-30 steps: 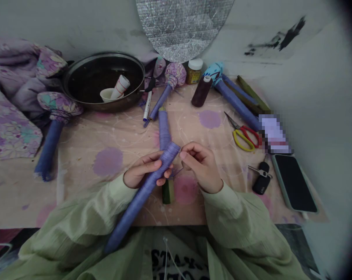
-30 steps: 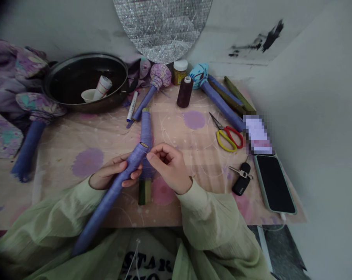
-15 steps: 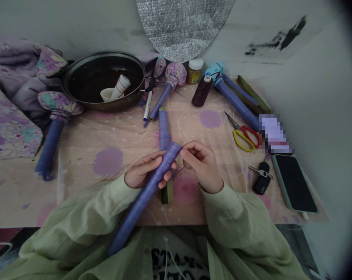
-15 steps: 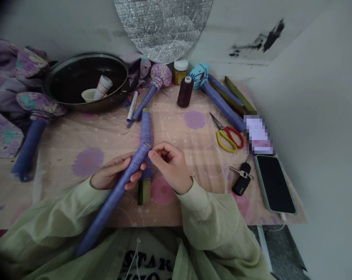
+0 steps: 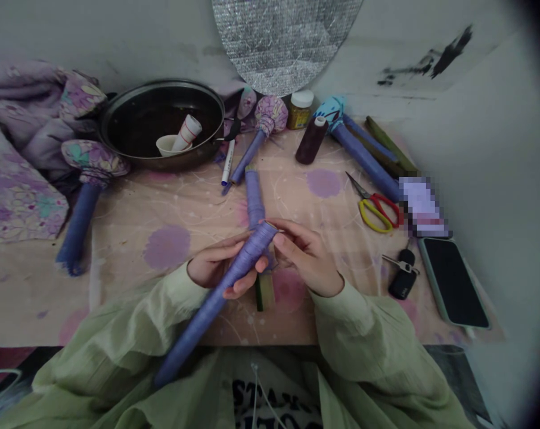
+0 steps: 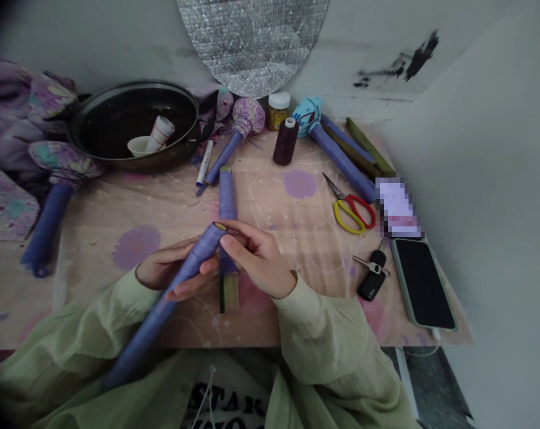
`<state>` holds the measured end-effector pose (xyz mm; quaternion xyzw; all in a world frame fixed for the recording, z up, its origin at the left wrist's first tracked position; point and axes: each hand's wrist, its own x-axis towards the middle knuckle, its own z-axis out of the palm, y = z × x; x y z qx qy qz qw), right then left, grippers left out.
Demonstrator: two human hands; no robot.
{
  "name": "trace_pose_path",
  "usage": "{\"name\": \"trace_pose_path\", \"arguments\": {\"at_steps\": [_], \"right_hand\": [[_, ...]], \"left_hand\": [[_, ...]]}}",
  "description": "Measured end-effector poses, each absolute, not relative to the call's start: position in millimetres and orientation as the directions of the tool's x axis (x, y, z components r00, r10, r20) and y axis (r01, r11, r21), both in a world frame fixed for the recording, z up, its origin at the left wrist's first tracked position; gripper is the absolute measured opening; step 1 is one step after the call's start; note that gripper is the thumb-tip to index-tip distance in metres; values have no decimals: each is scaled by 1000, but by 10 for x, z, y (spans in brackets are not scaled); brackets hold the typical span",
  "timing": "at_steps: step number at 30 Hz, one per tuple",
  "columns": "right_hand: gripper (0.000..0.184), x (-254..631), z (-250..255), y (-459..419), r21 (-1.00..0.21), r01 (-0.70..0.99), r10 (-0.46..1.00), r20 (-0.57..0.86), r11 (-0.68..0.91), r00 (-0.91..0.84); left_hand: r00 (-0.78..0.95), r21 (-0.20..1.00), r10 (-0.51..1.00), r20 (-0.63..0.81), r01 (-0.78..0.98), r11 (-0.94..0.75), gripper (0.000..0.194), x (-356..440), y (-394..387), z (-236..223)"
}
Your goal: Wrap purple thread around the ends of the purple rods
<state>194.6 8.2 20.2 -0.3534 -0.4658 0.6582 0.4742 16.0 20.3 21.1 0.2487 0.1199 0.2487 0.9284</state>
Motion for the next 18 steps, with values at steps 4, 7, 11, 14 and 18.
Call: {"name": "trace_pose_path", "arguments": {"at_steps": [4,7,11,14,18], "right_hand": [[28,1920,192,66,-943,-332,963,59,-33,-265],[28,1906,181,71,-940,-341,973,65,-14,-219],[29,1903,156,99,-944,-329,988,29,-22,-150],[31,1903,139,118,-960,-279,994,12,-19,-110],[32,1905,141,116,-969,-244,996,-7,-29,-90]], "left_hand": [[847,570,527,-64,-402,716,34,146,197,222],[807,671,582,-100,-377,639,42,143,172,230],[646,875,761,-56,-334,349,58,180,104,210],[528,968,846,73,-241,67,60,224,45,178],[461,988,877,136,-128,-86,55,245,8,156]]}}
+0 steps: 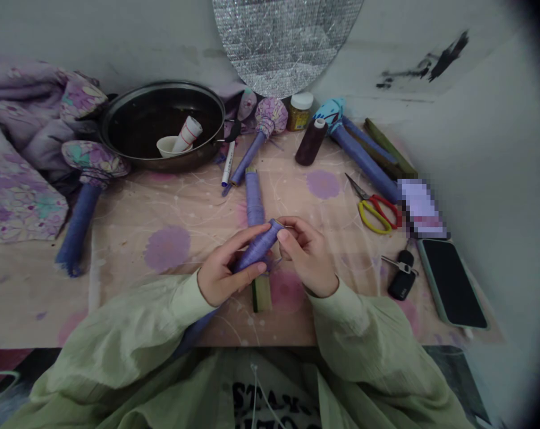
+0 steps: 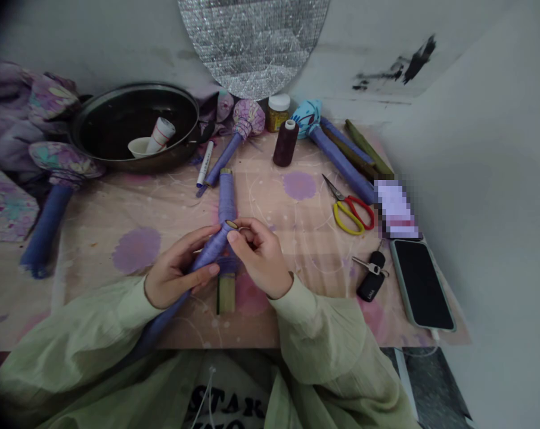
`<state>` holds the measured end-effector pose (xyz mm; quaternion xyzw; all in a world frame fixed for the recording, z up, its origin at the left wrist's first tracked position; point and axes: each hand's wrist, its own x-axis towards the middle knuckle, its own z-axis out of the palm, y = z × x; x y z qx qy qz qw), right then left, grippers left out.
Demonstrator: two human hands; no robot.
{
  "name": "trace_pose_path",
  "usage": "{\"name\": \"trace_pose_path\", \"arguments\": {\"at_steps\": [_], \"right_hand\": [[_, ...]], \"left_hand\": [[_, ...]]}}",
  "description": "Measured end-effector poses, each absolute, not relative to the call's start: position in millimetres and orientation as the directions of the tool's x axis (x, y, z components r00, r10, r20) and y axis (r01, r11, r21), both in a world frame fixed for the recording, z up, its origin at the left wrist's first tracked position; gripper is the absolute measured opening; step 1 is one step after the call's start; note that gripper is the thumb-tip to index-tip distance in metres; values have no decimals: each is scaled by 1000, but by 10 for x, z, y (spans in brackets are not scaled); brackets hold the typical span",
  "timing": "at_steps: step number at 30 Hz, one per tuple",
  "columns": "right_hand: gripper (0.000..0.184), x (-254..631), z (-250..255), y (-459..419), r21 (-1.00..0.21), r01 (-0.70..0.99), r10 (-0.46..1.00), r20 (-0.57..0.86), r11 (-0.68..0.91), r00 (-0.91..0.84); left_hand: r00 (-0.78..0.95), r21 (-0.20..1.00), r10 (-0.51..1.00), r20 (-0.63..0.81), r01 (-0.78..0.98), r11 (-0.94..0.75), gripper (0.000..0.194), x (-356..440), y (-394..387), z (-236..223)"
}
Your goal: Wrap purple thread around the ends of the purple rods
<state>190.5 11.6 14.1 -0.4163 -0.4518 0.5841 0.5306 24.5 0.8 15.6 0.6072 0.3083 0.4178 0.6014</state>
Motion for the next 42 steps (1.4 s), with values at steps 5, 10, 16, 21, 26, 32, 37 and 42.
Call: {"name": "trace_pose_path", "arguments": {"at_steps": [5,10,16,21,26,32,37,42], "right_hand": [[31,1917,183,108,-976,-214,997,-28,-44,-78],[26,1944,198,121,-967,-246,996,-42,-60,-79],[14,1977,163,109,-977,-213,997,34,20,-64],[14,1982,145,96,-973,-227,997,56,40,-62],[16,1975,152,90,-973,-227,998,45,32,-51],[20,1971,156,83,-974,-223,999,36,34,-1],[19,1965,151,84,-975,-218,998,47,39,-31],[21,1959,155,77,-984,-174,997,42,29,-70]], "left_hand": [[527,988,849,43,-151,44,56,225,-3,155],[570,938,822,-11,-277,206,56,217,13,180],[633,851,774,-36,-386,356,55,170,70,250],[702,798,713,6,-433,420,53,147,99,205],[734,761,679,-3,-439,477,52,143,107,192],[734,750,678,-30,-432,501,53,142,104,204],[750,717,661,-19,-450,532,53,134,110,217],[776,683,630,-24,-447,577,54,114,125,240]]}}
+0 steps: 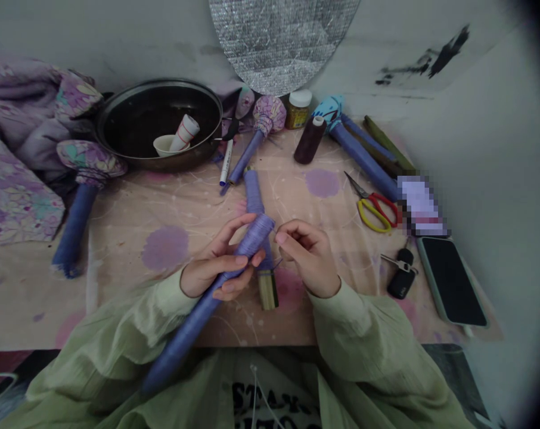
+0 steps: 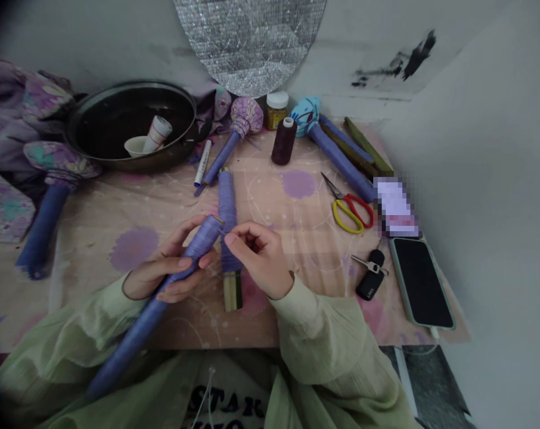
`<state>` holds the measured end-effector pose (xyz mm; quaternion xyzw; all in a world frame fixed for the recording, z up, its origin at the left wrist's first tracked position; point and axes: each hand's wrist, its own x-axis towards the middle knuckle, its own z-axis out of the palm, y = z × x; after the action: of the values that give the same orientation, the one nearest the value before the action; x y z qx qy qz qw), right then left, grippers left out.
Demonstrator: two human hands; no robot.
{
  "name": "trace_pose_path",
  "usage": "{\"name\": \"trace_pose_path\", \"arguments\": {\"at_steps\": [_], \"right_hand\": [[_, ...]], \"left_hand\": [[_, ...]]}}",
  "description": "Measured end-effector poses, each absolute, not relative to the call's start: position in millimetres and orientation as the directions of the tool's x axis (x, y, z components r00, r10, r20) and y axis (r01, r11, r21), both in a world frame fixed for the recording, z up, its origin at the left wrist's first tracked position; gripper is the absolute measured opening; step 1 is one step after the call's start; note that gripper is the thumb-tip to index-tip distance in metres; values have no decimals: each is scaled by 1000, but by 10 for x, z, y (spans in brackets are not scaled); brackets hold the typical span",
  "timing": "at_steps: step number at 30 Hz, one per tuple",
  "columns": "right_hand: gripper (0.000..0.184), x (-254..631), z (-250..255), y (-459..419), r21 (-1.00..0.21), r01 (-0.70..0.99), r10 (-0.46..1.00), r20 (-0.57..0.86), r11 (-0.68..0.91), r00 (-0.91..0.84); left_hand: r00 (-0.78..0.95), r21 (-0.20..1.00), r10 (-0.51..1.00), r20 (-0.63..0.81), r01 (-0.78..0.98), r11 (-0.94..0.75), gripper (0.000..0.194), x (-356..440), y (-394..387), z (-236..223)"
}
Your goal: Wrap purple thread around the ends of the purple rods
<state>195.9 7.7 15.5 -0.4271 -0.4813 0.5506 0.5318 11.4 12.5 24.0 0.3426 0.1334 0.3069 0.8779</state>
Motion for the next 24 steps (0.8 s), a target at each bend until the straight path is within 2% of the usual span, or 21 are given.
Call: {"name": "trace_pose_path", "arguments": {"at_steps": [10,13,15,18,21,22,24], "right_hand": [[20,1951,173,83,-978,-207,995,39,20,-87],[20,1954,178,82,-966,-257,993,2,-28,-115],[27,1958,192,77,-957,-283,984,-18,-68,-176],[39,1956,225,64,-949,-297,953,-17,-111,-302],[37,1939,233,58,-946,-304,944,-2,-109,-329],[38,1931,225,61,-945,-312,949,1,-102,-314],[41,1917,193,78,-939,-328,960,-8,-104,-281]], "left_hand": [[820,641,569,-58,-407,651,47,126,131,278],[839,635,541,-57,-388,668,41,117,138,310],[851,618,523,-50,-385,685,41,101,154,300],[905,572,426,12,-355,739,47,94,188,245],[953,554,296,70,-284,782,53,122,207,213],[949,577,312,48,-281,767,54,129,207,225],[882,696,466,-66,-294,656,53,115,195,289]]}}
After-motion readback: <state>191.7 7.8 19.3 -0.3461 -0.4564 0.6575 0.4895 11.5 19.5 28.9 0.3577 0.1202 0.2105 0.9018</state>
